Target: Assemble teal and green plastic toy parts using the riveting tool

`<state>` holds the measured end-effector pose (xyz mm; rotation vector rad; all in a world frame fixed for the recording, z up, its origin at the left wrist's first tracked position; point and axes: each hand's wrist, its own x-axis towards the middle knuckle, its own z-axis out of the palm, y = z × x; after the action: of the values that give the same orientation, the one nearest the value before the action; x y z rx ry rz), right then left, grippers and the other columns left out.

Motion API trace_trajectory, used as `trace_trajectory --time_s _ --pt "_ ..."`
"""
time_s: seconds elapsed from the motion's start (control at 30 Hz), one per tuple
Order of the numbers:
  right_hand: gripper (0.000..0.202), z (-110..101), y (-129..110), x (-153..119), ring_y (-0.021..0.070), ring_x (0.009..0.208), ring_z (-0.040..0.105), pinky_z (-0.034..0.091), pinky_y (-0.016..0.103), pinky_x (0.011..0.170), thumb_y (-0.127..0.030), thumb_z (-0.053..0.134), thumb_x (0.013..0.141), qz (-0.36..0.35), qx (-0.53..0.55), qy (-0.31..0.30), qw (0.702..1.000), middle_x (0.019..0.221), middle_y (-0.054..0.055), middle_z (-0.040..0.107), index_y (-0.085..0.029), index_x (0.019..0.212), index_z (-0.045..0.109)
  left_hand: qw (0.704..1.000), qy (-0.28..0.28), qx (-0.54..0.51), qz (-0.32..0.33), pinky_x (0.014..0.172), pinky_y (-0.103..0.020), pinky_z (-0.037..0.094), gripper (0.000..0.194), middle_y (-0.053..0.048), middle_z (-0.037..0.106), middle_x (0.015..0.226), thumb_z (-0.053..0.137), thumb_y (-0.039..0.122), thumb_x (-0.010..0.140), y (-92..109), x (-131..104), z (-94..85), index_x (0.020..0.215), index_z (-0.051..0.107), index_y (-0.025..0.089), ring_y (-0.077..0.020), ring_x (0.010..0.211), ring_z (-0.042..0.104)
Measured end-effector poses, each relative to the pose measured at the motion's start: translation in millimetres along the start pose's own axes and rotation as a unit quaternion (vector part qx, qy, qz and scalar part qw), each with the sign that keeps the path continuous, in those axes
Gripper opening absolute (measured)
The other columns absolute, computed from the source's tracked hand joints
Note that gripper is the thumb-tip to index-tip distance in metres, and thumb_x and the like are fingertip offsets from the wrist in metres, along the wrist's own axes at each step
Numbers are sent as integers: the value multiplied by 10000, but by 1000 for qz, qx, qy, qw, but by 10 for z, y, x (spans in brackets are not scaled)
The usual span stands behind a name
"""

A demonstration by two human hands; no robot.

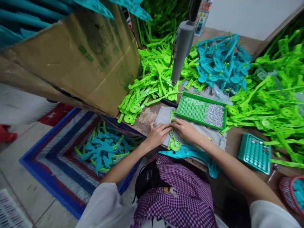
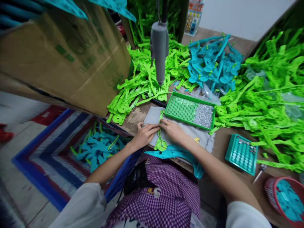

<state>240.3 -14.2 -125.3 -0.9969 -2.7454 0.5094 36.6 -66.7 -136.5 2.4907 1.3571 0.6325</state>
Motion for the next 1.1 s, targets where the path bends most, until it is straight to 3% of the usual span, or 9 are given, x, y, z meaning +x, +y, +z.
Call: trace_trajectory --time_s 0.13,0.27,0.37,0.47,0.57,0.7,0.77,0.97,1.1 --pt "478 -213 -110 -68 207 1226 522 460 426 1011 -77 399 900 8 41 13 999 1364 114 515 -217 1347 492 1000 19 14 -12 1005 -466 271 357 -71 641 1217 500 139 893 -34 -16 27 1199 623 278 -223 1066 590" --pt "448 -722 -125 -250 187 1273 484 444 408 1036 -183 418 939 39 77 101 991 1405 84 490 -258 1379 450 999 27 24 -17 986 -468 292 357 -73 641 1209 512 146 885 -44 -26 53 1186 629 297 -227 1041 606" --pt "347 -1069 287 -300 202 1161 567 474 409 980 -230 441 935 85 57 142 985 1265 73 602 -251 1252 582 998 49 35 -14 975 -480 294 348 -77 646 1197 524 142 873 -31 -23 69 1161 643 297 -234 1034 612" --pt "285 -1254 946 -208 253 994 636 492 421 888 -207 457 896 253 -52 147 955 1071 127 687 -162 1033 702 997 67 43 -15 966 -482 295 365 -79 649 1186 527 129 863 -14 -14 75 1160 644 308 -239 1036 611" --pt "323 -1306 1452 -2 255 990 630 485 374 826 -284 445 907 348 -106 142 921 1089 130 688 -178 1095 685 997 65 47 -12 953 -478 288 370 -70 659 1163 526 120 862 -5 -4 77 1148 650 318 -231 1011 619" --pt "318 -1268 1697 262 301 1007 613 461 390 810 -333 512 876 410 -165 24 897 1092 196 673 -131 1038 696 996 68 55 -22 952 -476 272 354 -71 657 1160 522 125 875 -7 -12 93 1143 658 313 -231 1020 614" --pt "298 -1240 1733 306 303 987 616 452 394 811 -319 527 870 400 -177 -7 899 1069 206 677 -118 1011 694 996 63 51 -28 967 -478 265 370 -69 649 1169 523 128 877 -11 -24 106 1164 650 323 -233 1041 605" --pt "307 -1168 1753 211 284 1021 588 414 391 843 -314 476 916 300 -204 -20 932 1120 191 654 -125 1116 613 997 47 41 -37 991 -470 273 410 -68 632 1182 526 106 853 -27 -41 135 1175 649 328 -230 1071 582" --pt "395 -1071 1710 185 284 992 594 411 386 821 -303 297 980 292 -213 38 932 1088 225 636 -63 1231 487 998 44 43 -30 981 -449 291 413 -69 629 1177 512 104 856 -43 -47 147 1185 645 315 -227 1076 570"
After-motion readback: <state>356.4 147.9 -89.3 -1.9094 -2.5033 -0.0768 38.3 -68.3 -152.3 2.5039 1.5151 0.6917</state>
